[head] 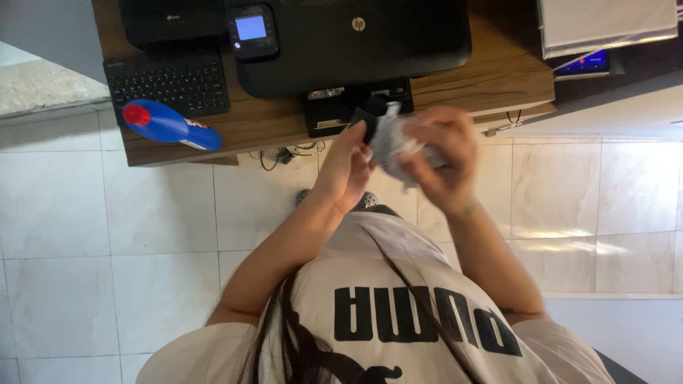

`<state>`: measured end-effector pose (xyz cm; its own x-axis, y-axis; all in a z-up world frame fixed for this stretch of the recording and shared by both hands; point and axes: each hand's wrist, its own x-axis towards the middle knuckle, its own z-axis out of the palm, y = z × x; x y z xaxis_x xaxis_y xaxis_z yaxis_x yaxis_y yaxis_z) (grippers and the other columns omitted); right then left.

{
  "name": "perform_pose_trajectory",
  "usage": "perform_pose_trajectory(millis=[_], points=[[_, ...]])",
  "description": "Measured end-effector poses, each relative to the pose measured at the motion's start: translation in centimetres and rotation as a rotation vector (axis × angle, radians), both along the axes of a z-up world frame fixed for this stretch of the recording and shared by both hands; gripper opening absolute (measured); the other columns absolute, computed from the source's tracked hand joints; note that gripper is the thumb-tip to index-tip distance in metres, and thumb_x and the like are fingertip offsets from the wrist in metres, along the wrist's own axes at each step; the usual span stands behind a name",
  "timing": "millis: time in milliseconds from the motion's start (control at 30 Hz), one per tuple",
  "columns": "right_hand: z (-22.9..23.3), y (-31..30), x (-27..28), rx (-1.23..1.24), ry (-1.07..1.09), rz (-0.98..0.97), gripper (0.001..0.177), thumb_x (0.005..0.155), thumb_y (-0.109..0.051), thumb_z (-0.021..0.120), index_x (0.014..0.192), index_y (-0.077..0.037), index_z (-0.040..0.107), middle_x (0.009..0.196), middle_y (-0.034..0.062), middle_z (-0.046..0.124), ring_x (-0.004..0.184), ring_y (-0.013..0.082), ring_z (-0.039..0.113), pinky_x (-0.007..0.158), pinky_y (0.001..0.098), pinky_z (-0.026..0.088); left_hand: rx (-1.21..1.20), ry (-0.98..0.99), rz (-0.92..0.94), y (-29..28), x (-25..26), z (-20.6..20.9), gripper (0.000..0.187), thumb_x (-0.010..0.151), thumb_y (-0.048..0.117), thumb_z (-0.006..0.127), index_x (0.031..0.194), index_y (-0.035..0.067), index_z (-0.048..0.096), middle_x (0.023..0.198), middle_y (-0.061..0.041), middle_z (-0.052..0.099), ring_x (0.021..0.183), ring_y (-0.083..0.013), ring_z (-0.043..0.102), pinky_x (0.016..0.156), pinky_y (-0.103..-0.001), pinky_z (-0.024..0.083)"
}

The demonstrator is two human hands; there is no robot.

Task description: The person opens the printer, removes a black ink cartridge, peels off its protective strip, and wipes it with a cloth. They then place the cartridge back into the printer and close the access door.

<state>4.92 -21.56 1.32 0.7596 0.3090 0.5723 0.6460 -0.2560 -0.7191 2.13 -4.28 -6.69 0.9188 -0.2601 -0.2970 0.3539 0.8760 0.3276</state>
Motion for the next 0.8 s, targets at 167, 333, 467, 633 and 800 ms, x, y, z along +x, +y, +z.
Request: perform_pose_trajectory(millis=[167, 333, 467, 633, 800], points=[[-0.7, -1.6, 1.2, -0.027, 0.024, -0.017, 0.031, 0.095, -0.024, 0.083, 0.115, -0.003, 0.072, 0.118, 0.0127, 0.062, 0.108, 0.0229, 0.062, 0.088, 0.0317, 0.054, 0.039, 0.017, 0.031, -1.2, -0.3, 0.2, 0.039, 0.092, 0.042, 0.074, 0.116, 0.014, 0.064, 0.113, 0.001, 0.067, 0.112, -0.0162, 0.056, 0.103, -0.036, 0.039], [-0.9, -4.8, 1.2, 0.005, 0.098, -0.027, 0.029, 0.094, -0.021, 0.083, 0.115, -0.004, 0.072, 0.118, 0.0114, 0.061, 0.103, 0.0208, 0.062, 0.086, 0.0305, 0.051, 0.058, 0.081, 0.047, -2.5, -0.3, 0.2, 0.038, 0.089, 0.041, 0.075, 0.116, 0.017, 0.063, 0.115, 0.004, 0.067, 0.114, -0.0152, 0.058, 0.102, -0.034, 0.04], [-1.5, -5.9, 1.2, -0.044, -0.049, 0.089, 0.03, 0.088, -0.017, 0.087, 0.111, -0.005, 0.072, 0.117, 0.0126, 0.061, 0.108, 0.0239, 0.062, 0.085, 0.0325, 0.053, -0.04, 0.014, 0.057, -4.7, -1.2, 0.1, 0.036, 0.093, 0.036, 0.077, 0.118, 0.014, 0.064, 0.117, 0.003, 0.067, 0.114, -0.015, 0.057, 0.109, -0.037, 0.038], [-0.9, -8.2, 2.4, -0.089, 0.085, -0.007, 0.026, 0.095, -0.018, 0.083, 0.115, -0.004, 0.073, 0.12, 0.0123, 0.061, 0.101, 0.0203, 0.063, 0.084, 0.0296, 0.054, -0.035, -0.088, 0.078, -5.1, -1.6, 0.1, 0.036, 0.096, 0.036, 0.075, 0.12, 0.012, 0.064, 0.118, 0.0, 0.068, 0.117, -0.0158, 0.058, 0.113, -0.037, 0.039], [-1.4, -9.2, 0.5, 0.01, -0.028, 0.138, 0.029, 0.09, -0.023, 0.084, 0.11, -0.006, 0.072, 0.118, 0.0106, 0.062, 0.103, 0.0223, 0.064, 0.082, 0.0305, 0.054, 0.037, -0.086, 0.104, -8.3, -1.4, 0.6, 0.047, 0.092, 0.038, 0.078, 0.125, 0.009, 0.061, 0.12, -0.002, 0.068, 0.115, -0.0162, 0.058, 0.107, -0.037, 0.04]])
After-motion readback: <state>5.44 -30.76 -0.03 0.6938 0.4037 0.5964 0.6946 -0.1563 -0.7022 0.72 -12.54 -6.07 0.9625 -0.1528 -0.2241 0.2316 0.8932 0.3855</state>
